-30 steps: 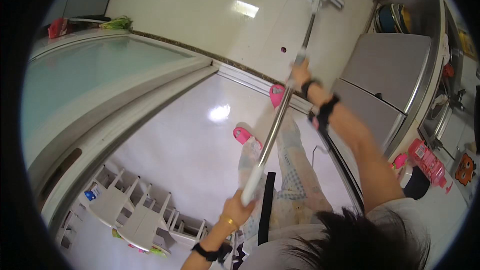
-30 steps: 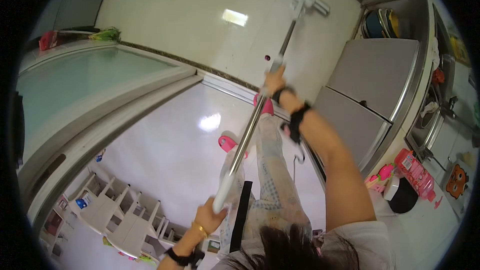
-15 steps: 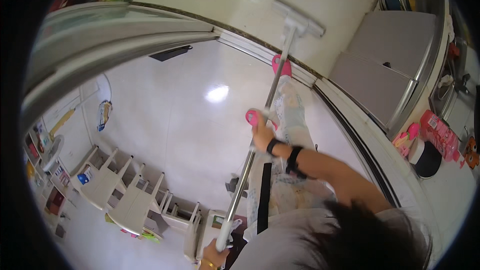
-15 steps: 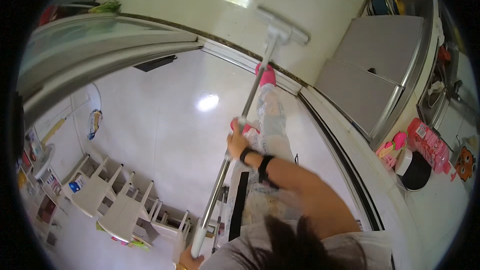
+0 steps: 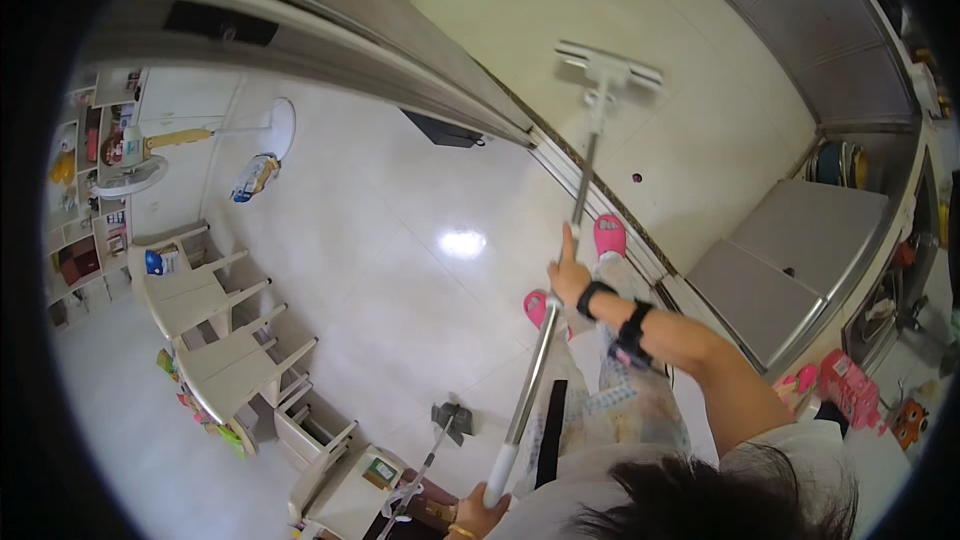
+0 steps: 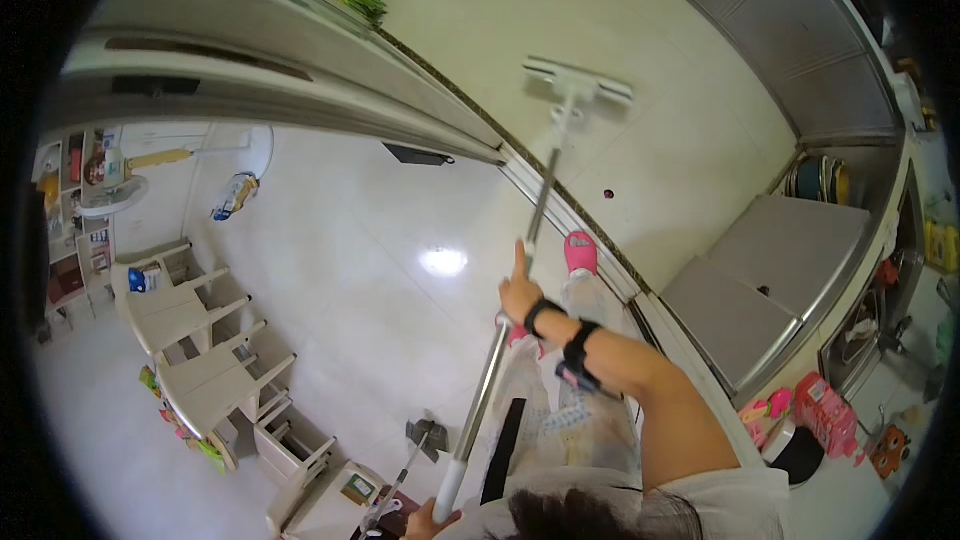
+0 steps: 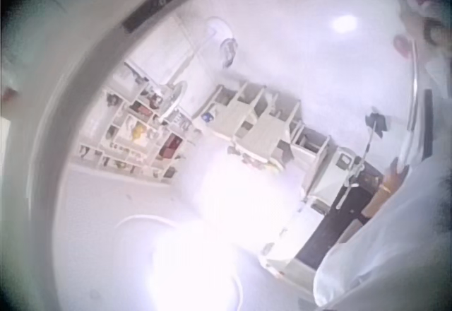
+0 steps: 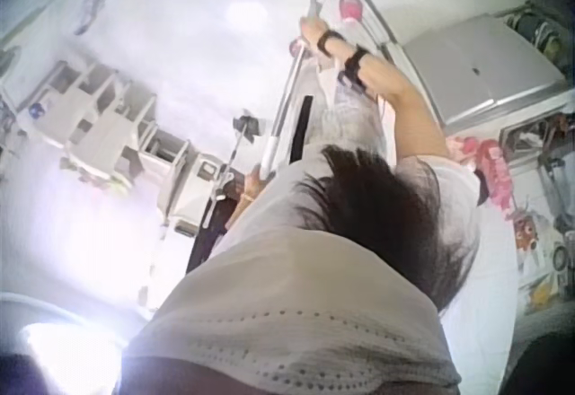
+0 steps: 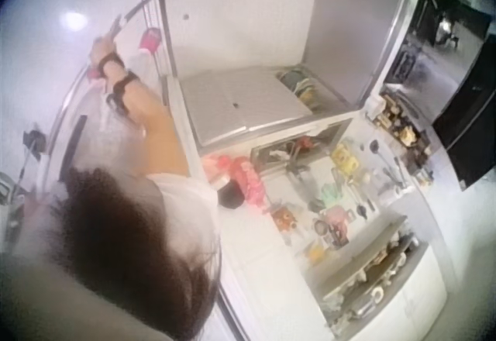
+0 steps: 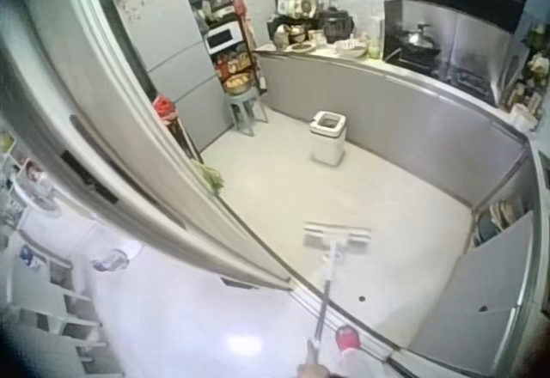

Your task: The person empties a bucket of water into a toilet, walks to a bedroom to retrieve a cardboard box containing vacuum parts, and then returns to the bathroom to assemble a brush attachment for a cleaning tool by hand.

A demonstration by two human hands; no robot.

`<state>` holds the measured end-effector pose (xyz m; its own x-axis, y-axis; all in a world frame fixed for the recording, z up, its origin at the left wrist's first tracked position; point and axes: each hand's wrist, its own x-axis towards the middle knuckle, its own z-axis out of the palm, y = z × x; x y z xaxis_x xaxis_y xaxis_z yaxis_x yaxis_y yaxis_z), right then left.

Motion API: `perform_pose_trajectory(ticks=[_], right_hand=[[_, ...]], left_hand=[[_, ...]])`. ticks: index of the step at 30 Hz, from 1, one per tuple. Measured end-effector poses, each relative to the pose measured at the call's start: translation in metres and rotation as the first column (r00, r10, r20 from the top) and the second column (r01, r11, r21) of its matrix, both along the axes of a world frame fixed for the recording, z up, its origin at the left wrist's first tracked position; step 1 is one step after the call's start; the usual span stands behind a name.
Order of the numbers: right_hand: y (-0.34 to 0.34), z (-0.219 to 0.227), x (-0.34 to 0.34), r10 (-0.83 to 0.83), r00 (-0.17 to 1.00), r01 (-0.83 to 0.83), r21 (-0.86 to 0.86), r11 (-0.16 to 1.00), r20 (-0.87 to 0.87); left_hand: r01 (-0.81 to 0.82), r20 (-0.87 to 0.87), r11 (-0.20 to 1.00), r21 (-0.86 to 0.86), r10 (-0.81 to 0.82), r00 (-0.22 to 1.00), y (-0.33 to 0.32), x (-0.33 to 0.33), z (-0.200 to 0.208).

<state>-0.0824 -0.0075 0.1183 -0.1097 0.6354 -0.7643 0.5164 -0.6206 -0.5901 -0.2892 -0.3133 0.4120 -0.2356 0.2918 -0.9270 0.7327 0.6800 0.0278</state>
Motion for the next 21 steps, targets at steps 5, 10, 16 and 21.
perform_pose_trajectory(ticks=[5,10,16,21], right_hand=[[0.191,-0.065,-0.004,0.05,0.997,-0.059,0.143,0.988,0.065],[0.272,-0.088,-0.011,0.496,0.819,-0.535,0.073,0.841,0.289],[0.111,-0.094,0.009,0.882,0.352,-0.934,0.184,0.307,0.313],[-0.103,-0.047,0.0,0.576,0.81,-0.578,0.016,0.816,-0.108]], left_hand=[[-0.159,0.176,0.98,0.116,0.138,0.975,0.165,0.076,-0.043],[-0.273,0.317,0.961,0.033,0.249,0.915,0.258,0.133,-0.052],[-0.141,0.219,0.938,-0.318,0.217,0.951,0.147,0.072,-0.003],[0.069,0.184,0.986,-0.149,-0.041,0.982,-0.028,-0.013,0.065]])
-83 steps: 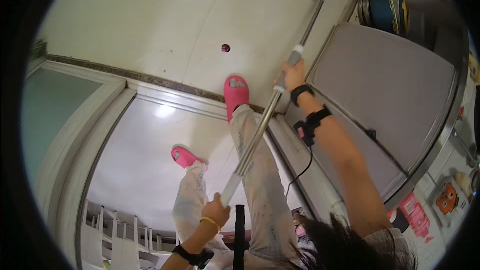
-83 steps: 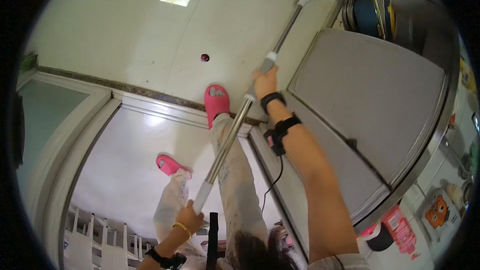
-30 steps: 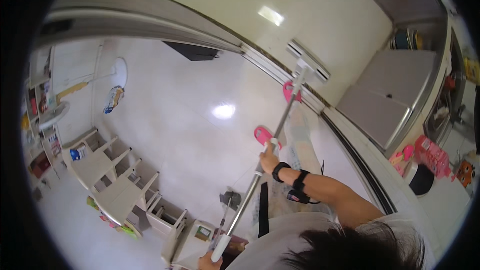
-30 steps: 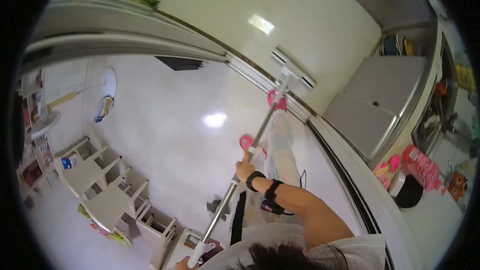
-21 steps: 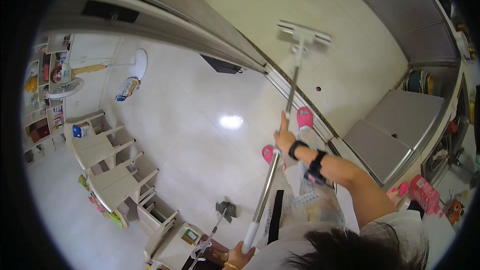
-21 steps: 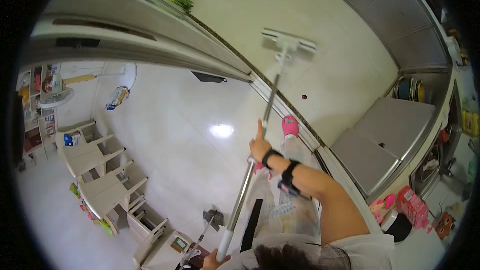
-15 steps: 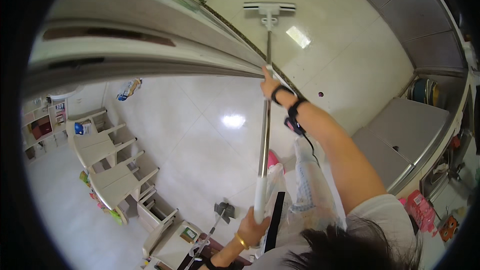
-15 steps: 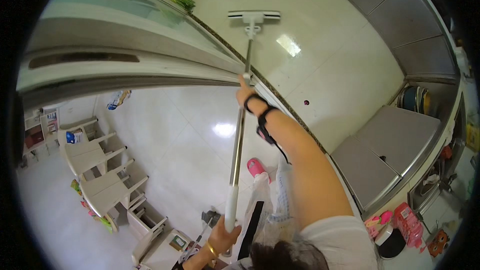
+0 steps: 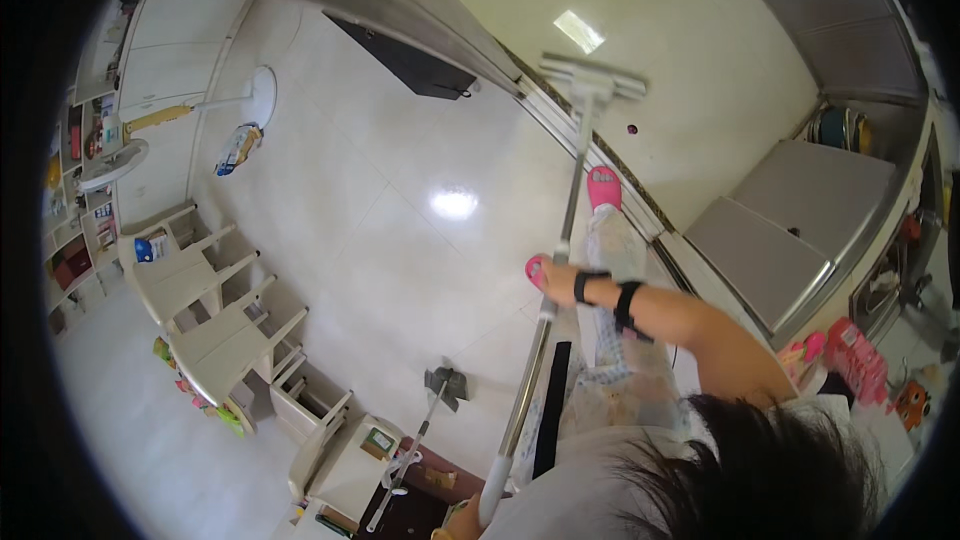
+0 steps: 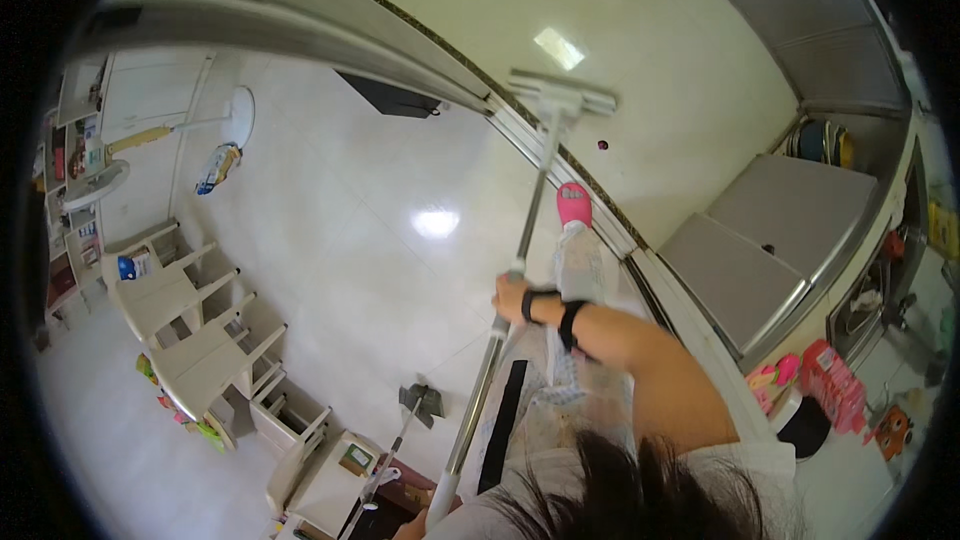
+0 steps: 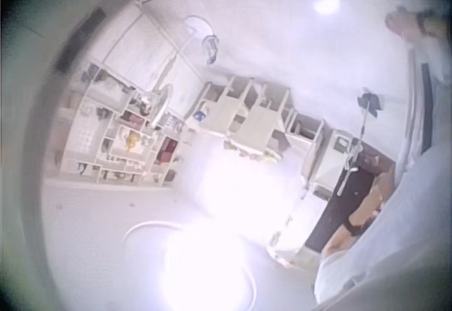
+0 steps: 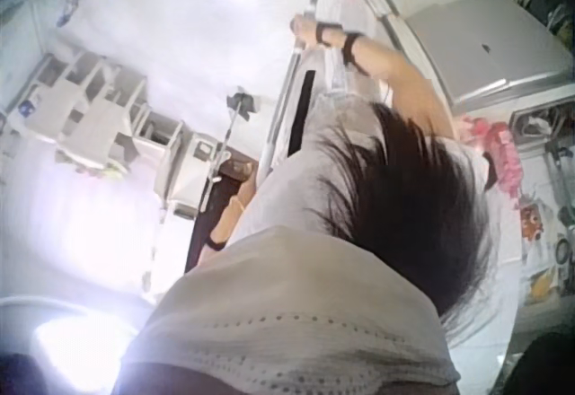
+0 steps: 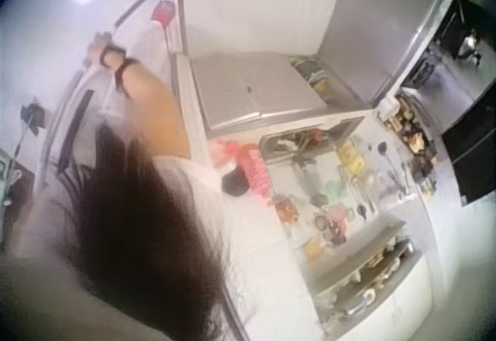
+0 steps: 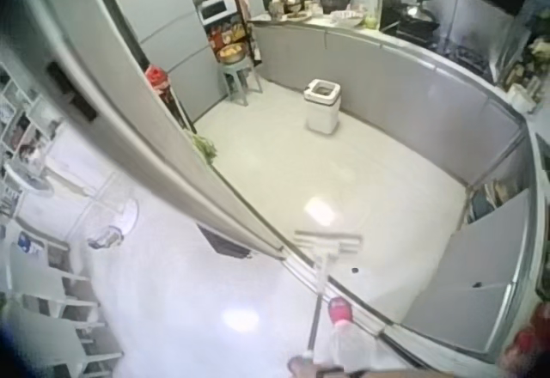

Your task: The person empties a bucket of water into a toilet, walks to a bedroom to retrieve a cardboard box containing vacuum parts, and then returns to the bathroom to assemble a brush attachment for a cleaning tool by hand.

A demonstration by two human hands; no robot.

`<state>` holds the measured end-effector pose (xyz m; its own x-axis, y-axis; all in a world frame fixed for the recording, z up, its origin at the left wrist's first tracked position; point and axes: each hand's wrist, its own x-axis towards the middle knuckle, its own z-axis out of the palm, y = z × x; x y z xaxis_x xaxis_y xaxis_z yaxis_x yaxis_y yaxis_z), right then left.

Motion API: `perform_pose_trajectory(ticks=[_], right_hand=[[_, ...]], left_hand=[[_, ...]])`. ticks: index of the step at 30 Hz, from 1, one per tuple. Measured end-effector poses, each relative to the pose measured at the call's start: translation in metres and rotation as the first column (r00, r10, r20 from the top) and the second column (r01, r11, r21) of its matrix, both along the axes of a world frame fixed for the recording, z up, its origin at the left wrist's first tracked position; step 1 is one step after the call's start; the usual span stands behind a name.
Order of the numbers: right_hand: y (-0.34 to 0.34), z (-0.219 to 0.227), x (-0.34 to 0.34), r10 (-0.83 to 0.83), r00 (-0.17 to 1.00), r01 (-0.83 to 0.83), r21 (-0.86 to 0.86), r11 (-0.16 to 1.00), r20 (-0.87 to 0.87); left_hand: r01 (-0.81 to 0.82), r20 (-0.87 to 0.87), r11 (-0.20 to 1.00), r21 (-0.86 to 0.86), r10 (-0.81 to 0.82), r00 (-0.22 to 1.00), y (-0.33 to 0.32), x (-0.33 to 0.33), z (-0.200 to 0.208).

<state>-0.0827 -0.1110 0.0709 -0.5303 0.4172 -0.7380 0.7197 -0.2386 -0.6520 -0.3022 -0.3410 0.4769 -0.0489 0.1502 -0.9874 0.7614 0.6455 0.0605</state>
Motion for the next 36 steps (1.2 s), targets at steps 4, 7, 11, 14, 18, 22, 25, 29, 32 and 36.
perform_pose_trajectory(ticks=[4,7,11,14,18,22,25,29,32,36], right_hand=[[-0.114,0.031,-0.025,-0.108,0.994,0.108,-0.027,0.994,0.013],[-0.126,0.056,-0.04,-0.391,0.918,0.388,-0.046,0.92,-0.075],[-0.093,0.081,-0.026,-0.678,0.729,0.672,-0.093,0.735,-0.093],[-0.071,0.088,0.011,-0.746,0.661,0.75,0.063,0.658,-0.076],[-0.014,0.087,0.101,-0.883,0.43,0.898,-0.009,0.439,-0.187],[0.031,0.113,0.167,-0.978,0.21,0.925,-0.324,0.198,0.004],[0.033,0.101,0.177,-0.984,0.174,0.904,-0.403,0.146,0.033],[0.046,0.093,0.156,-0.984,0.175,0.889,-0.433,0.149,0.022],[0.048,0.106,0.087,-0.981,0.19,0.871,-0.457,0.179,-0.022],[0.067,0.154,0.032,-0.953,0.302,0.742,-0.628,0.234,0.001]], left_hand=[[0.021,-0.072,0.997,0.071,-0.016,0.997,-0.038,-0.04,0.053],[0.214,-0.164,0.973,0.084,-0.198,0.966,-0.057,-0.072,0.064],[0.226,-0.159,0.955,0.194,-0.197,0.967,-0.024,-0.087,0.055],[0.327,-0.106,0.933,0.148,-0.314,0.943,0.065,-0.054,0.09],[-0.416,0.663,0.903,0.109,0.246,0.707,0.165,-0.027,0.134],[-0.55,0.803,0.756,0.356,0.053,0.593,0.22,0.038,0.115],[-0.38,0.665,0.638,0.67,-0.289,0.689,0.269,0.088,0.084],[-0.529,0.719,0.507,0.681,-0.325,0.614,0.265,0.088,0.088],[-0.502,0.644,0.443,0.742,-0.267,0.717,0.26,0.06,0.123],[-0.513,0.577,0.302,0.803,-0.182,0.796,0.253,0.037,0.156]])
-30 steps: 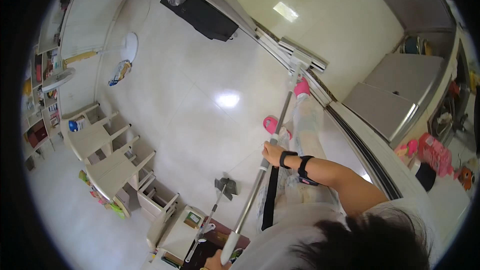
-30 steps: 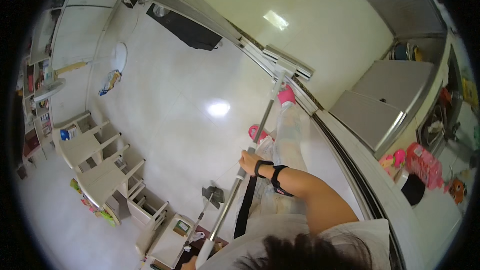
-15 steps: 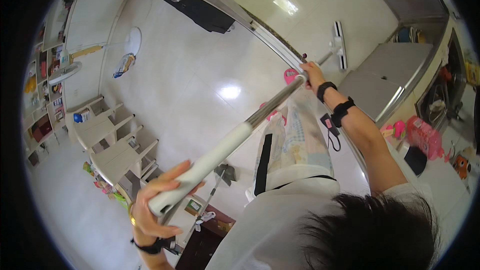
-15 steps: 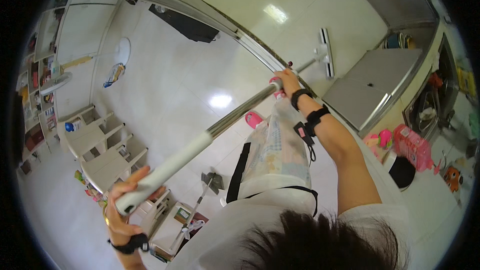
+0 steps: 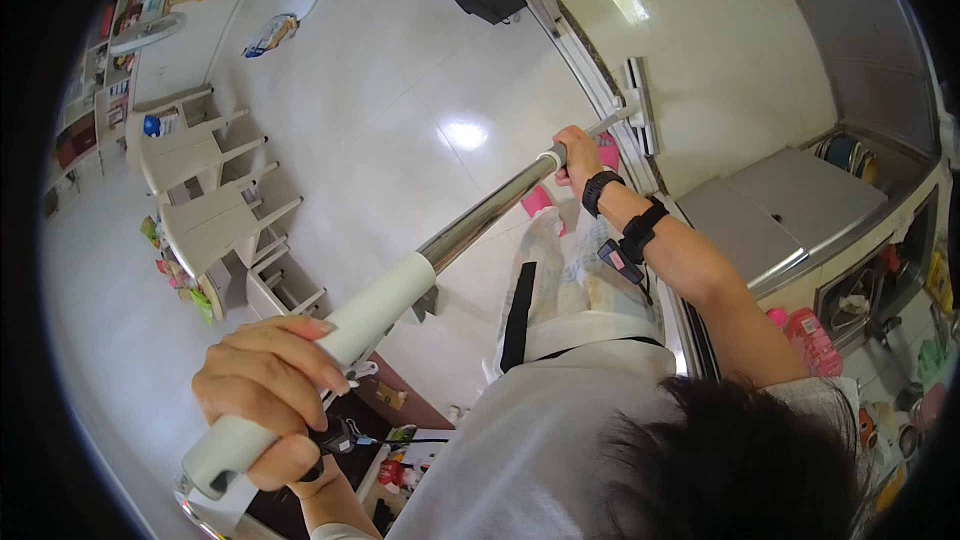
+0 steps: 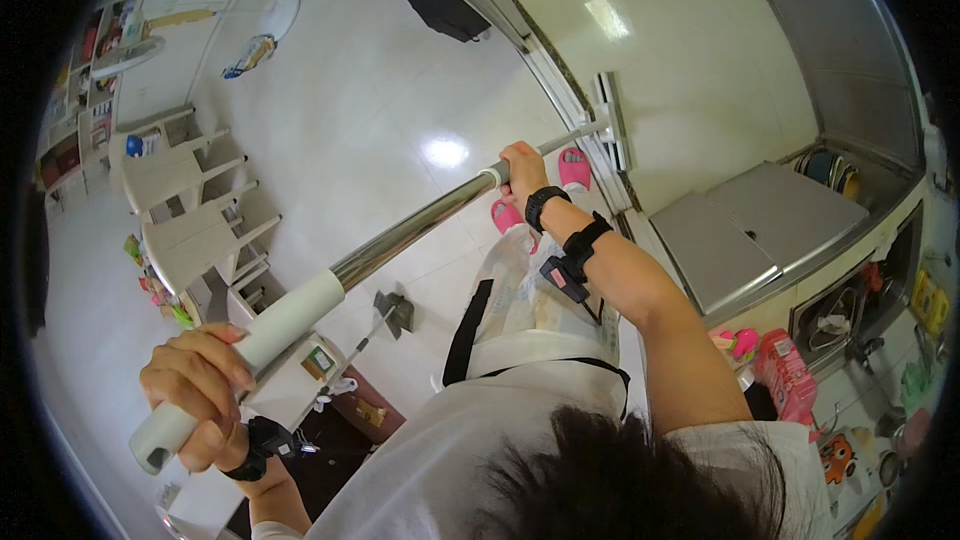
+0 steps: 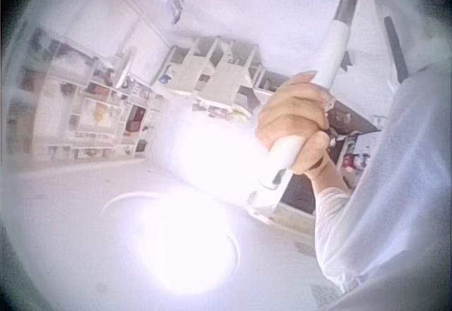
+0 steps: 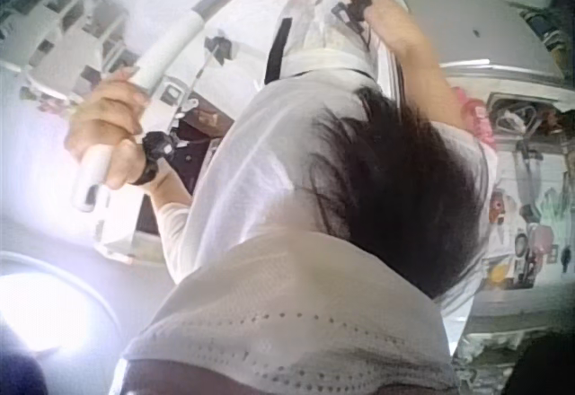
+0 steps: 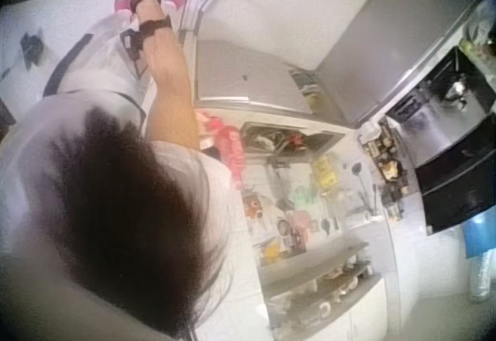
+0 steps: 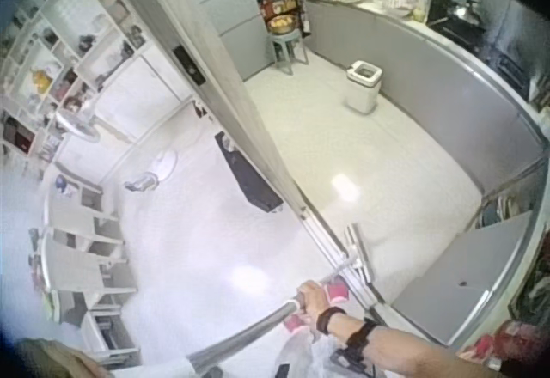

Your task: The person empties a bucket of water into a toilet, walks to a bedroom to retrieve a cardboard box containing vacuum parts, and then returns to the bathroom to assemble a brush attachment for a cleaning tool by hand.

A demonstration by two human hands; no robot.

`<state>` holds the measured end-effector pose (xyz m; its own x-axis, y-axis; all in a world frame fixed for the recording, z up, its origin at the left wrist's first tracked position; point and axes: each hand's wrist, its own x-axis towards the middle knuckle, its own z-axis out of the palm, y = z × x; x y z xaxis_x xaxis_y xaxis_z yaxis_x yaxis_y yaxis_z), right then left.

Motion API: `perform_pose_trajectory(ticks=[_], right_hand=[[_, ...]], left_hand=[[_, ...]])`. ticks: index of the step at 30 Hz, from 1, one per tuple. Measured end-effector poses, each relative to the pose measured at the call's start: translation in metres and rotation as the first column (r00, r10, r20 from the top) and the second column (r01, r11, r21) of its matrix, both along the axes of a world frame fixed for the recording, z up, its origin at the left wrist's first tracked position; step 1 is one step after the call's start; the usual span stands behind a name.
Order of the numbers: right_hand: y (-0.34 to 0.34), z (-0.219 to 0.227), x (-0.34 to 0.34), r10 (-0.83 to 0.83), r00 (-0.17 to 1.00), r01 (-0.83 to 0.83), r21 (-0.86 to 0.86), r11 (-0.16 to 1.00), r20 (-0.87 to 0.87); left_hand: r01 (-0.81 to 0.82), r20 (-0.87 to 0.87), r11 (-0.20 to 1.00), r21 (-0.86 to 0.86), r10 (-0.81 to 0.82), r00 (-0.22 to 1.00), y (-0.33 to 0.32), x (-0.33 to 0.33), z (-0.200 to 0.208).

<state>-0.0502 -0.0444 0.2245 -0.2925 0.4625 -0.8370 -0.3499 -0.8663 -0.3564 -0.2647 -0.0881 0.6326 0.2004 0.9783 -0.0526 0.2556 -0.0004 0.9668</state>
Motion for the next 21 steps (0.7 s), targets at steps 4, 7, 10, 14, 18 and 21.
perform_pose_trajectory(ticks=[4,7,10,14,18,21], right_hand=[[0.003,0.023,0.037,0.136,0.991,-0.136,0.032,0.99,0.017],[0.025,0.046,0.053,0.222,0.969,-0.234,0.116,0.965,0.104],[0.062,0.045,0.06,0.31,0.94,-0.331,0.157,0.93,0.143],[0.121,-0.029,0.083,0.415,0.741,-0.642,0.375,0.669,0.527],[0.14,-0.079,0.084,0.325,0.79,-0.543,0.347,0.765,0.52],[0.093,-0.085,0.048,0.371,0.74,-0.623,0.363,0.693,0.561]], left_hand=[[0.102,0.021,0.993,-0.057,-0.101,0.995,-0.019,0.009,0.012],[0.163,0.132,0.977,0.14,-0.181,0.974,-0.025,0.004,0.011],[0.188,0.085,0.98,0.057,-0.193,0.978,-0.022,0.008,0.016],[-0.016,-0.013,0.998,-0.056,0.015,1.0,-0.015,0.054,-0.03],[-0.159,-0.067,0.987,-0.008,0.158,0.985,0.015,0.064,-0.074],[-0.228,-0.125,0.973,-0.033,0.223,0.967,-0.021,0.058,-0.039]])
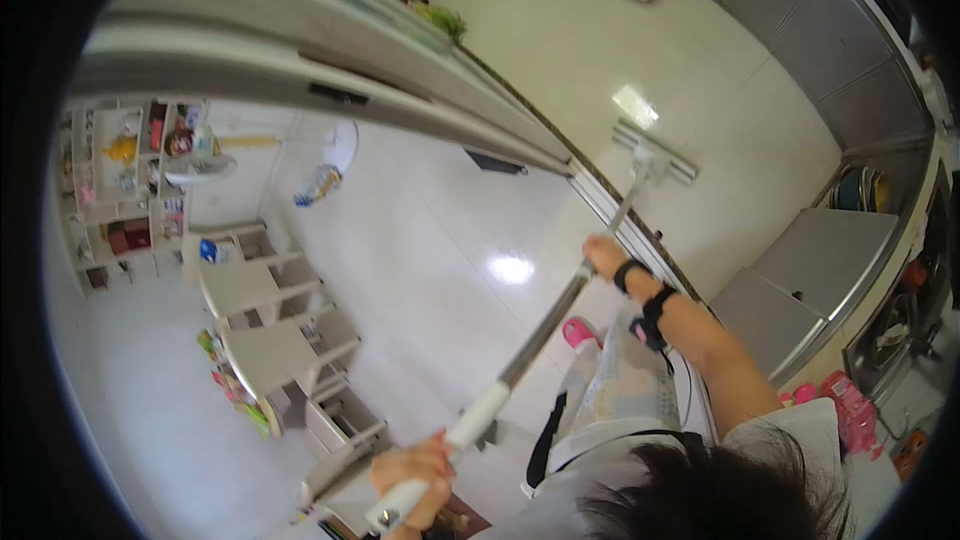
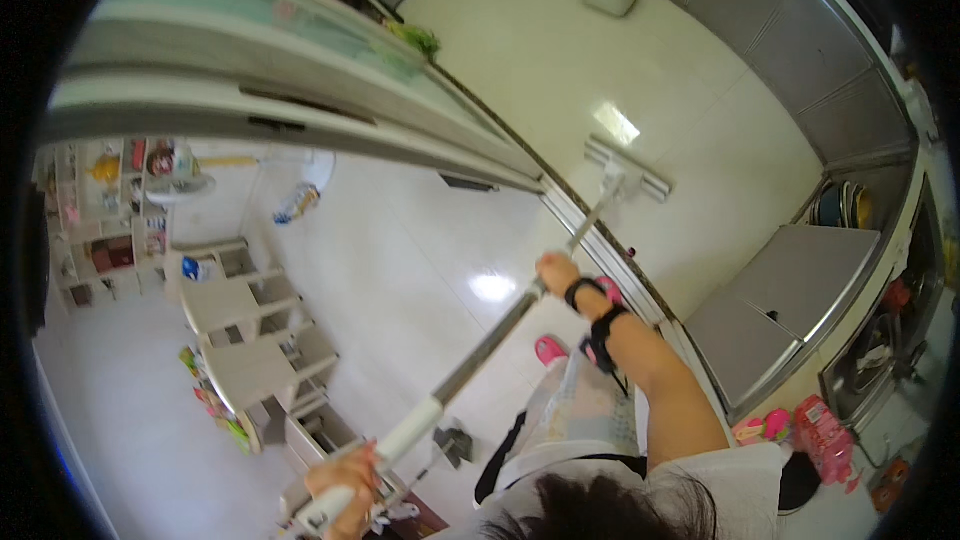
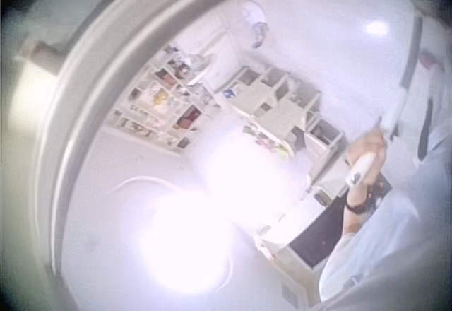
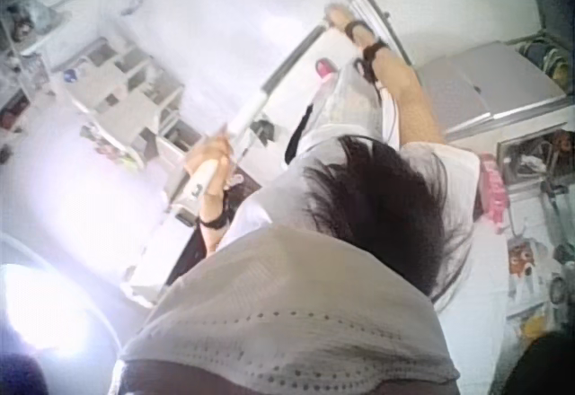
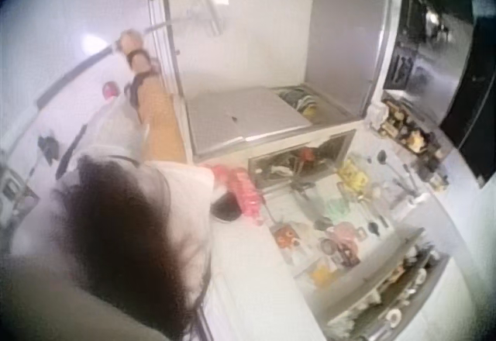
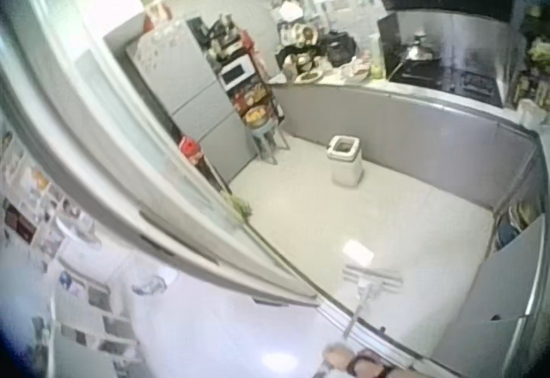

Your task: The person empties a bucket of water into a toilet, walks to a bedroom to retrieve a cardboard box containing vacuum parts, and then returns to the bathroom to assemble a brush attachment for a cleaning tool by hand.

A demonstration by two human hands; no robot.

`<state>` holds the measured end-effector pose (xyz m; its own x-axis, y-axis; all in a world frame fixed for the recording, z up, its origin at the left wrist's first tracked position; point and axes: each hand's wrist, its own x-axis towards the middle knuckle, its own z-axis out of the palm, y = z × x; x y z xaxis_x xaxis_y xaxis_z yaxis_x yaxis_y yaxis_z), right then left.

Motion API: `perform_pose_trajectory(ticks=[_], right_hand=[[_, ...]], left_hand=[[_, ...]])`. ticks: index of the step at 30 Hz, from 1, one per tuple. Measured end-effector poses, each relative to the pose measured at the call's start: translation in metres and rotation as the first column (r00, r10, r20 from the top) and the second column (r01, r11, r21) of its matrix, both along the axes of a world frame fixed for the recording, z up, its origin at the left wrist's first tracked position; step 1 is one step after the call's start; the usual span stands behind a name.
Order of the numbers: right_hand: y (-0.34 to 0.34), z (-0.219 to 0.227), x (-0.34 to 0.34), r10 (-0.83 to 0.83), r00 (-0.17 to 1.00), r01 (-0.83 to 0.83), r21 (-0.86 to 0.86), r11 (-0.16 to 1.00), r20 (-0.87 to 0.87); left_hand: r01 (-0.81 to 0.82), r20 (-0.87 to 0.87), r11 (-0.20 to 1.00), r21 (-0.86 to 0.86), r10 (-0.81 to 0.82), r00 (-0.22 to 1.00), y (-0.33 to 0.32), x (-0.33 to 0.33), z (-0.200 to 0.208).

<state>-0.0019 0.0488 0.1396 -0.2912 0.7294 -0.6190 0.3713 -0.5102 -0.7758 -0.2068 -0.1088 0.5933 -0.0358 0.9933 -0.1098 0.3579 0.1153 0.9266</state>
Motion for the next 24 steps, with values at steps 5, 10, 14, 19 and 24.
perform_pose_trajectory(ticks=[5,10,14,19,24], right_hand=[[-0.081,0.045,-0.031,0.023,0.993,-0.015,0.068,0.998,-0.113],[-0.07,0.051,-0.003,0.247,0.969,-0.231,0.456,0.859,0.024],[-0.079,0.098,0.008,0.186,0.981,-0.158,0.328,0.931,-0.056],[-0.122,0.114,-0.031,-0.029,0.982,0.113,0.464,0.878,-0.184],[-0.16,0.18,-0.079,-0.42,0.876,0.351,-0.284,0.892,-0.235]], left_hand=[[0.08,-0.028,0.995,-0.054,-0.081,0.996,-0.015,0.002,0.067],[0.124,-0.052,0.991,0.045,-0.122,0.991,-0.007,0.039,0.1],[0.454,-0.097,0.842,0.291,-0.446,0.89,0.001,0.015,0.107],[0.416,-0.035,0.837,0.357,-0.433,0.901,-0.034,-0.088,0.098],[0.476,-0.016,0.755,0.451,-0.526,0.85,-0.059,-0.171,0.096]])
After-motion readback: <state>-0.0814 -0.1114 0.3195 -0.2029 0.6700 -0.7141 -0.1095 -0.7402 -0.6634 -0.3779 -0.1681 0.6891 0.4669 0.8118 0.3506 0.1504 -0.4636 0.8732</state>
